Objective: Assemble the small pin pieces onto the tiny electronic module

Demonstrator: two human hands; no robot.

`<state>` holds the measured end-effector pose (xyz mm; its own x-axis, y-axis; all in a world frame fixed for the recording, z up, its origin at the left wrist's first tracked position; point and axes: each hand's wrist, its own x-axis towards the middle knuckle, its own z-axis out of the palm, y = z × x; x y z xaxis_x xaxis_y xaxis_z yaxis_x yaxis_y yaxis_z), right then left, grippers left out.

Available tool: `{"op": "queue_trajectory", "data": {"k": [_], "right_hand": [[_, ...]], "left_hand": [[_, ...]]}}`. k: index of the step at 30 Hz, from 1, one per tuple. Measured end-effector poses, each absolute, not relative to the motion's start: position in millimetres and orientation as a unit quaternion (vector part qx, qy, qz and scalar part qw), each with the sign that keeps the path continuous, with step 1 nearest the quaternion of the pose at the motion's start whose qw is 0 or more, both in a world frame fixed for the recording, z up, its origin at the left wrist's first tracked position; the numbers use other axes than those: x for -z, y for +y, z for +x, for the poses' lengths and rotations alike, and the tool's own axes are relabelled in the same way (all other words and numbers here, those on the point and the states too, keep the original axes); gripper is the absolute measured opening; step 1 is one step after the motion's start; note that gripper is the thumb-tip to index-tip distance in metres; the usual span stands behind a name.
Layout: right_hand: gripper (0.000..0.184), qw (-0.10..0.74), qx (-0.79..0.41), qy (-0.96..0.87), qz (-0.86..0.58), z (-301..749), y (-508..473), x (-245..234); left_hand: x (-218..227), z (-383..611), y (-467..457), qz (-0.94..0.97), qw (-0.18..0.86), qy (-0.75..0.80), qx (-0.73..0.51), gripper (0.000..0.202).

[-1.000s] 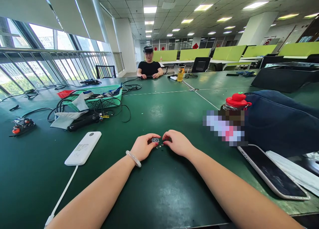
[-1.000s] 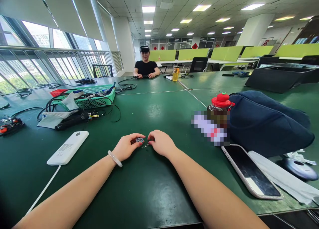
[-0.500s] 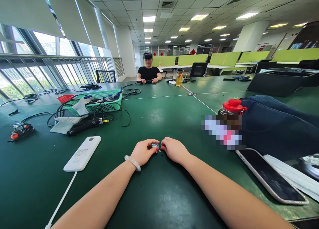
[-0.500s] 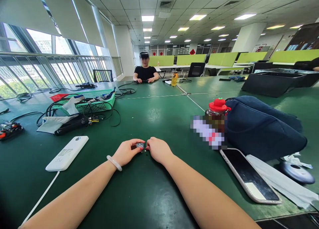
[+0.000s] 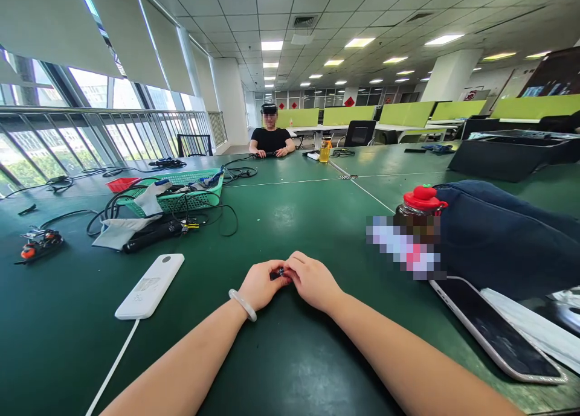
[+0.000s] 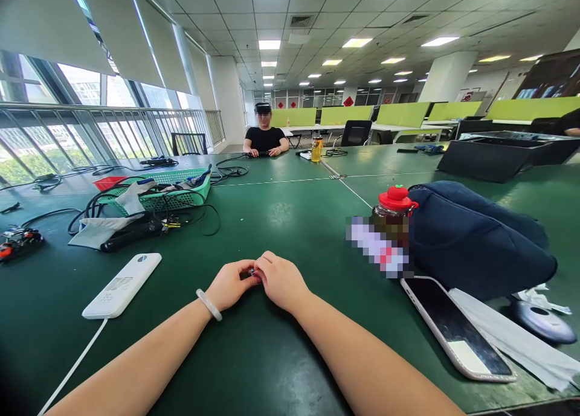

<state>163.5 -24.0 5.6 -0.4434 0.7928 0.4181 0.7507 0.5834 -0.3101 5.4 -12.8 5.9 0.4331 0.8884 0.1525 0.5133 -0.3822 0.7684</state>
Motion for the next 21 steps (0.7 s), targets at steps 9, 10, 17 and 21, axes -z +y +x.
{"op": "queue_trajectory", "data": {"k": [9, 10, 17, 21], "right_hand": [[0.016, 0.267, -0.037, -0.854, -0.446, 165.2, -25.2, -6.0], [0.016, 0.270, -0.041, -0.853, -0.445, 165.5, -25.5, -6.5], [0.016, 0.278, -0.053, -0.855, -0.435, 166.7, -26.4, -8.0], [0.016, 0.278, -0.055, -0.857, -0.430, 166.6, -27.4, -9.6]], "left_hand": [[-8.1, 6.1, -13.7, 0.776, 0.355, 0.429, -0.297, 0.018], [-8.0, 6.0, -13.5, 0.773, 0.359, 0.430, -0.299, 0.019], [-7.4, 6.3, -12.9, 0.749, 0.403, 0.435, -0.296, 0.021], [-8.2, 5.8, -13.8, 0.740, 0.416, 0.434, -0.301, 0.021]]}}
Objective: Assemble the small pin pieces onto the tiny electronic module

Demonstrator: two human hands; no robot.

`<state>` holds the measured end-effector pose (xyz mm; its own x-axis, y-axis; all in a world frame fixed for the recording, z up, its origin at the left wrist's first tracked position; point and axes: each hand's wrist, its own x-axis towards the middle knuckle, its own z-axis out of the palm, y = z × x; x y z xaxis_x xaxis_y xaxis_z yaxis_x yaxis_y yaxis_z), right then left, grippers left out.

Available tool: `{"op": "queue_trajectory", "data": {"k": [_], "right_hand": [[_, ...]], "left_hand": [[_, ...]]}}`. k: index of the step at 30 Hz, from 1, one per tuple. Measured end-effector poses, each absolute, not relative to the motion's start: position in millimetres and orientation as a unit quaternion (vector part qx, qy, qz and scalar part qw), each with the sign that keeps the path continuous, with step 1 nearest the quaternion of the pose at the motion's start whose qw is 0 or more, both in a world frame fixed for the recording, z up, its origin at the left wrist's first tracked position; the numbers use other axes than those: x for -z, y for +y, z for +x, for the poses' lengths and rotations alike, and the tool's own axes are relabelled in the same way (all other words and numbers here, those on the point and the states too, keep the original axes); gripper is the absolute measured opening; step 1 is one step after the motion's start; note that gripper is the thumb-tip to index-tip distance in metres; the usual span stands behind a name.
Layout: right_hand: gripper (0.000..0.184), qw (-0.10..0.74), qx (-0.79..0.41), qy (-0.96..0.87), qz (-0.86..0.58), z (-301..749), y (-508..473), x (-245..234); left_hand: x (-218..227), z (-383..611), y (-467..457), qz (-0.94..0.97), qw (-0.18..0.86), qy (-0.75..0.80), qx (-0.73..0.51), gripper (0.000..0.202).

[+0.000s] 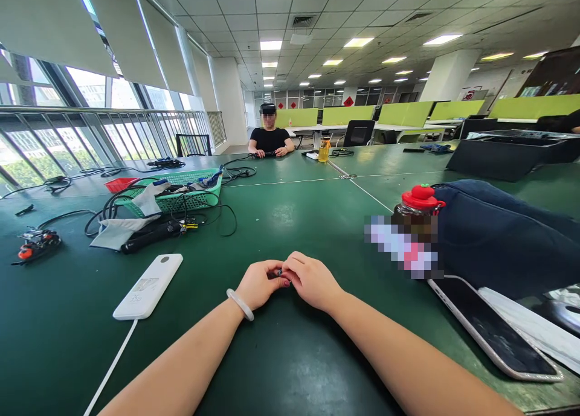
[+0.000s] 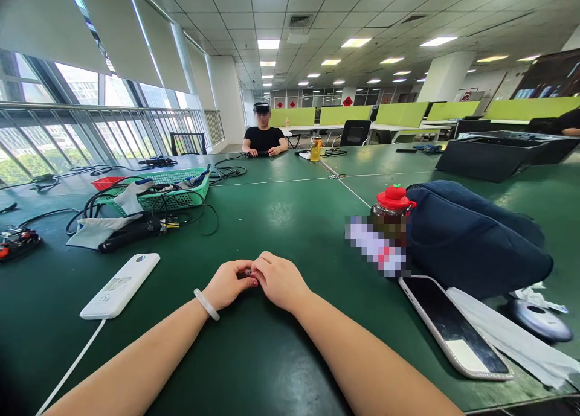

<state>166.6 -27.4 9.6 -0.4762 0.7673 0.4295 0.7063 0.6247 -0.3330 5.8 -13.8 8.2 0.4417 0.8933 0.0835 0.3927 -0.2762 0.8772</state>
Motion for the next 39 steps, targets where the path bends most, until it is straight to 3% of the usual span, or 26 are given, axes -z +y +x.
{"op": "queue_trajectory", "data": {"k": [18, 39], "right_hand": [[0.018, 0.266, -0.064, -0.855, -0.441, 166.7, -28.4, -12.5], [0.009, 0.329, -0.146, -0.828, -0.429, 169.2, -28.0, -11.5]], "left_hand": [[-12.4, 5.6, -18.0, 0.792, 0.300, 0.450, -0.283, 0.019], [-12.7, 4.8, -18.8, 0.786, 0.308, 0.454, -0.284, 0.019]]}}
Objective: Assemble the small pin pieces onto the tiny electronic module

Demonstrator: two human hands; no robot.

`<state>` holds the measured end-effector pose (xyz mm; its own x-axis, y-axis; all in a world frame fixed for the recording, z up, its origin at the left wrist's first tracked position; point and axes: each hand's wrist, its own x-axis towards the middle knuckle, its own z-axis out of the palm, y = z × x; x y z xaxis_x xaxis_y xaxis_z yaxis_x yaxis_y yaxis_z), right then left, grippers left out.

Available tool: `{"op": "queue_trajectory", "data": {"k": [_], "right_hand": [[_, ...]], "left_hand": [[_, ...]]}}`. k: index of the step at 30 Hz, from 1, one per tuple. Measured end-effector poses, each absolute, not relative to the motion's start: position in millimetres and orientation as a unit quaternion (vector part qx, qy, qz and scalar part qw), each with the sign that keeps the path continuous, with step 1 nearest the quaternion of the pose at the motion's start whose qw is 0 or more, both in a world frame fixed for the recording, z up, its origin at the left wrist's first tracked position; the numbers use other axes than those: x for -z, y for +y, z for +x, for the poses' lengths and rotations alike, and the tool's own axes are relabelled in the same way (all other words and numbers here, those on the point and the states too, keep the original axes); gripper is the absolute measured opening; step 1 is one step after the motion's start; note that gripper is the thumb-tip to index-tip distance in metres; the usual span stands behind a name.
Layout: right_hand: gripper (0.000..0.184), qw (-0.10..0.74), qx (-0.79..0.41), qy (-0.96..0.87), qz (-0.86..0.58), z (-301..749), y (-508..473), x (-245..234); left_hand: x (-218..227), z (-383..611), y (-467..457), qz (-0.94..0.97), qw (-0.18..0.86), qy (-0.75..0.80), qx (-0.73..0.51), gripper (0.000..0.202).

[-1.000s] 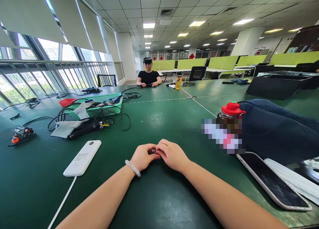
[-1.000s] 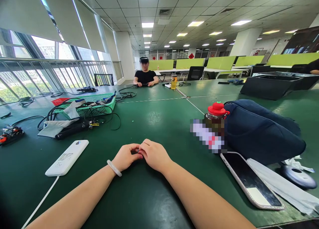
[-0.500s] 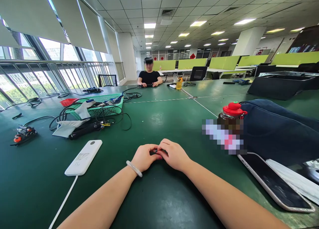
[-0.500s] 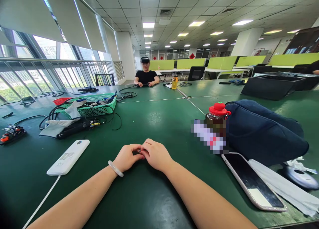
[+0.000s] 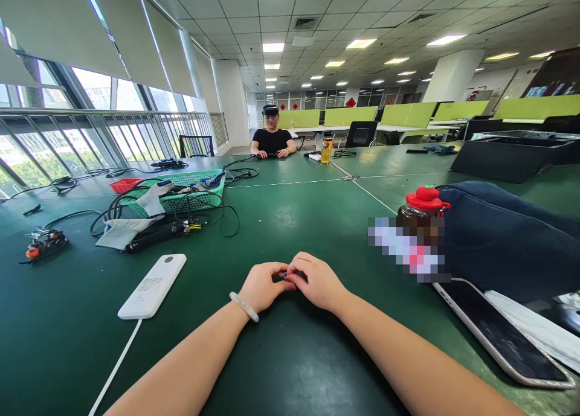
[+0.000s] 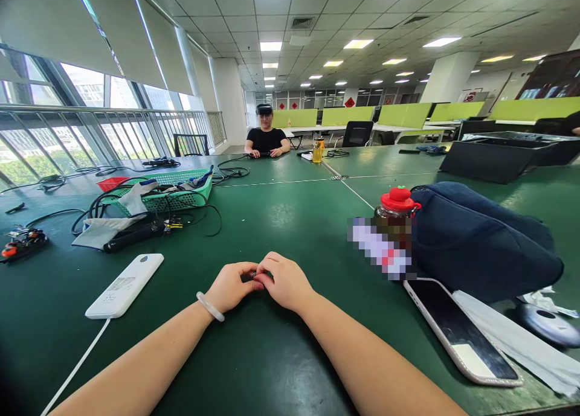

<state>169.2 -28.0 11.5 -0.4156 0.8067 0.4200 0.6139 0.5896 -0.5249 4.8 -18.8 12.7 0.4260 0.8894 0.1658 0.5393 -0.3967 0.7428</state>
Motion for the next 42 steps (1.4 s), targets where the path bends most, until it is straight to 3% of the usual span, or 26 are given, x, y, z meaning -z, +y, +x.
{"op": "queue_trajectory", "data": {"k": [32, 42], "right_hand": [[0.007, 0.368, -0.193, -0.803, -0.428, 167.3, -26.1, -8.4], [0.004, 0.356, -0.204, -0.797, -0.444, 166.7, -26.5, -10.2]], "left_hand": [[-13.0, 5.4, -18.7, 0.785, 0.316, 0.449, -0.287, 0.019], [-13.7, 5.1, -18.9, 0.813, 0.256, 0.449, -0.270, 0.016]]}}
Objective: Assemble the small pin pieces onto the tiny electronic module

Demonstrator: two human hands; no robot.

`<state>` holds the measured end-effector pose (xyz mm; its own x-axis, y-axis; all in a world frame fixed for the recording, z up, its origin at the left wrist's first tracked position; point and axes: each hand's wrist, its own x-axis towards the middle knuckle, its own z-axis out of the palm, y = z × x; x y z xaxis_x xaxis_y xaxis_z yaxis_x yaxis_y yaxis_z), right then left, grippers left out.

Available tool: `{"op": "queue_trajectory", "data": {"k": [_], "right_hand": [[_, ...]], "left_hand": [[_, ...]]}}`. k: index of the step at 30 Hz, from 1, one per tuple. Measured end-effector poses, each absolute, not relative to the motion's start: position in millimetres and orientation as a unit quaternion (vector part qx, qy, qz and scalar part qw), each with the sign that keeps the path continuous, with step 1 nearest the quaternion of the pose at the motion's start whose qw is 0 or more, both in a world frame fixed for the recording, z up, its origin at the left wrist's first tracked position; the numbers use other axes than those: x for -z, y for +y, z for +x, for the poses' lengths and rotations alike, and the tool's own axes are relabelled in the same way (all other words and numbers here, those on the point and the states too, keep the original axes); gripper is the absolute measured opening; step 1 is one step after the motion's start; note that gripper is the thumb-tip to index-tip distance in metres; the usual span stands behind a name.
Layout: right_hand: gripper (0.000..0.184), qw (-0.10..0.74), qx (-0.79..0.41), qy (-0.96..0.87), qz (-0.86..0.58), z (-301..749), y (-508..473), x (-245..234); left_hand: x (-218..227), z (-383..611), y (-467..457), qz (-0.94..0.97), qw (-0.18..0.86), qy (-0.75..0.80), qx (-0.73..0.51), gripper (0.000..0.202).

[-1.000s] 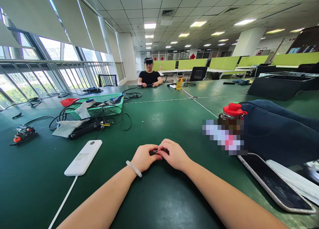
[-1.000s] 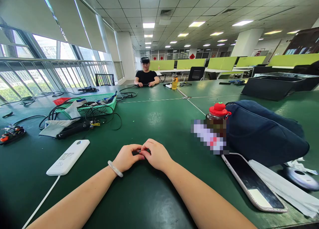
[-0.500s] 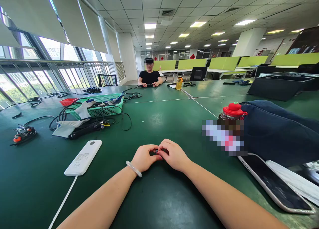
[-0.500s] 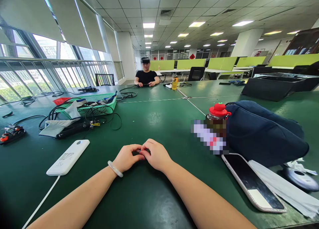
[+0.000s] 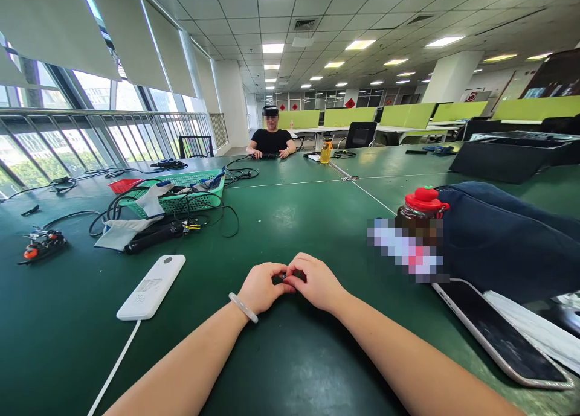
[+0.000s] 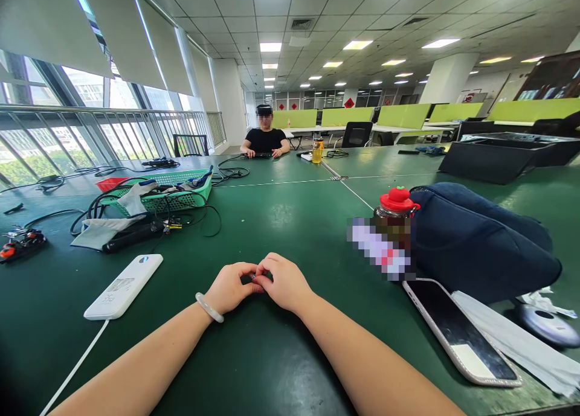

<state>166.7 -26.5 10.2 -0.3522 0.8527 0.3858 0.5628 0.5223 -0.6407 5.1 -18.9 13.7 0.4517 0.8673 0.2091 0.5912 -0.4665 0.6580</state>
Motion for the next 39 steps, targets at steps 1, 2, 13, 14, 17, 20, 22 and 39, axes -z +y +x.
{"op": "queue_trajectory", "data": {"k": [1, 2, 13, 14, 17, 20, 22, 39], "right_hand": [[0.004, 0.361, -0.218, -0.787, -0.450, 166.3, -25.8, -9.2], [0.007, 0.368, -0.235, -0.775, -0.457, 166.0, -24.9, -8.1], [0.017, 0.380, -0.276, -0.738, -0.485, 166.9, -23.7, -7.8], [0.016, 0.379, -0.274, -0.739, -0.485, 166.7, -24.0, -8.5], [0.017, 0.374, -0.285, -0.731, -0.494, 167.0, -23.7, -9.5], [0.020, 0.372, -0.313, -0.717, -0.500, 169.0, -20.9, -8.4], [0.019, 0.378, -0.349, -0.700, -0.495, 170.8, -18.2, -6.8], [0.029, 0.392, -0.418, -0.663, -0.482, 168.8, -17.4, -3.3]], "left_hand": [[-13.3, 5.0, -18.8, 0.818, 0.243, 0.450, -0.263, 0.018], [-13.0, 4.7, -18.6, 0.824, 0.229, 0.452, -0.256, 0.021], [-14.2, 3.4, -18.1, 0.851, 0.155, 0.453, -0.214, 0.031], [-13.9, 3.4, -17.9, 0.852, 0.154, 0.452, -0.212, 0.031], [-12.5, 3.1, -17.1, 0.852, 0.155, 0.454, -0.211, 0.031], [-11.9, 2.8, -16.8, 0.844, 0.170, 0.458, -0.221, 0.035], [-12.7, 2.9, -17.1, 0.834, 0.186, 0.464, -0.234, 0.035], [-18.3, 5.3, -21.2, 0.823, 0.211, 0.465, -0.248, 0.029]]}}
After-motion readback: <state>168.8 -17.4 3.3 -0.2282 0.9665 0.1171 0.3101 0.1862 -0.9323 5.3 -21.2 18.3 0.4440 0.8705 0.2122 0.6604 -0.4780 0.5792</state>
